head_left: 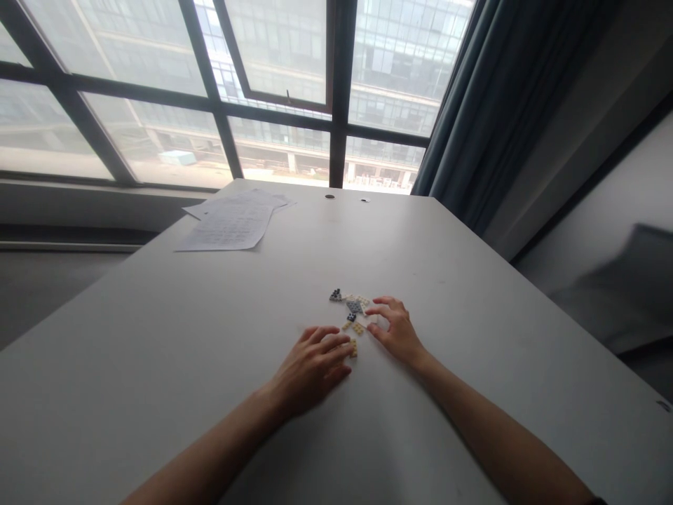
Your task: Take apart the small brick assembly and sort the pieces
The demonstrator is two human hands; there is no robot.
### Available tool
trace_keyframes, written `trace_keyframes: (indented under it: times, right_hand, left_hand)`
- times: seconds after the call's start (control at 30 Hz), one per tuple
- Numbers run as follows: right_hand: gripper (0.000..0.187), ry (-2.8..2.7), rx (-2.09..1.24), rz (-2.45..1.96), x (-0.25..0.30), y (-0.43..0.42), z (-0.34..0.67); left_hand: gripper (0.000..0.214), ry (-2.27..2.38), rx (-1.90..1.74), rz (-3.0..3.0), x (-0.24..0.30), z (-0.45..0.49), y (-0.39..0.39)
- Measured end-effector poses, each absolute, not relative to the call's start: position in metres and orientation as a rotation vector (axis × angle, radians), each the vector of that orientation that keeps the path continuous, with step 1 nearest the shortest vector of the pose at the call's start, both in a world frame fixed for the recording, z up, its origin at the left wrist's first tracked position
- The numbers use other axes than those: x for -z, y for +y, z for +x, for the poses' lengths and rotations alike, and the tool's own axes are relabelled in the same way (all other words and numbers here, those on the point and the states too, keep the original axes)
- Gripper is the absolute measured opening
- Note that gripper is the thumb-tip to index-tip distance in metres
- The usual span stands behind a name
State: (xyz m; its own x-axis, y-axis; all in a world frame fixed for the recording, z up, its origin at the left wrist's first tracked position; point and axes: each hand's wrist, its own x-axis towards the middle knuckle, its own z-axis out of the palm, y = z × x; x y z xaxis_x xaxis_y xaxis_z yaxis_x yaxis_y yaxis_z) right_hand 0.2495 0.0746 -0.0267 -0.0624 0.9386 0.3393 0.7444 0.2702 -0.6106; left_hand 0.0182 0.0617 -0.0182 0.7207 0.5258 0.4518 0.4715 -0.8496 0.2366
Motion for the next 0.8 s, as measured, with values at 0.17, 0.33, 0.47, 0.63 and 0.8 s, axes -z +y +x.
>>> trace_keyframes:
  times: [0.17,0.33,0.47,0.63,0.8]
  right_hand:
    - [0.022,-1.838,-0.350,-1.550,0.027,0.076,0.248]
    - [0.021,-1.833,-0.343,-1.580,0.020,0.080,0.251]
    - [0.024,-1.902,-0.368,-1.588,0.014,0.091,0.252]
    - [0.035,-2.123,-0.345,-1.551,0.008,0.111,0.244]
    - [0.036,-2.335,-0.285,-1.514,0.008,0.126,0.237]
  left_hand:
    - [0.025,0.823,-0.763,2.843,0.017,0.019,0.061]
    - [0.024,0.862,-0.895,2.811,0.020,0.016,0.064]
    - [0.018,0.950,-0.971,2.780,0.023,0.014,0.067]
    - [0.016,0.978,-1.028,2.780,0.022,0.016,0.067]
    - [0.016,0.980,-1.031,2.769,0.023,0.016,0.066]
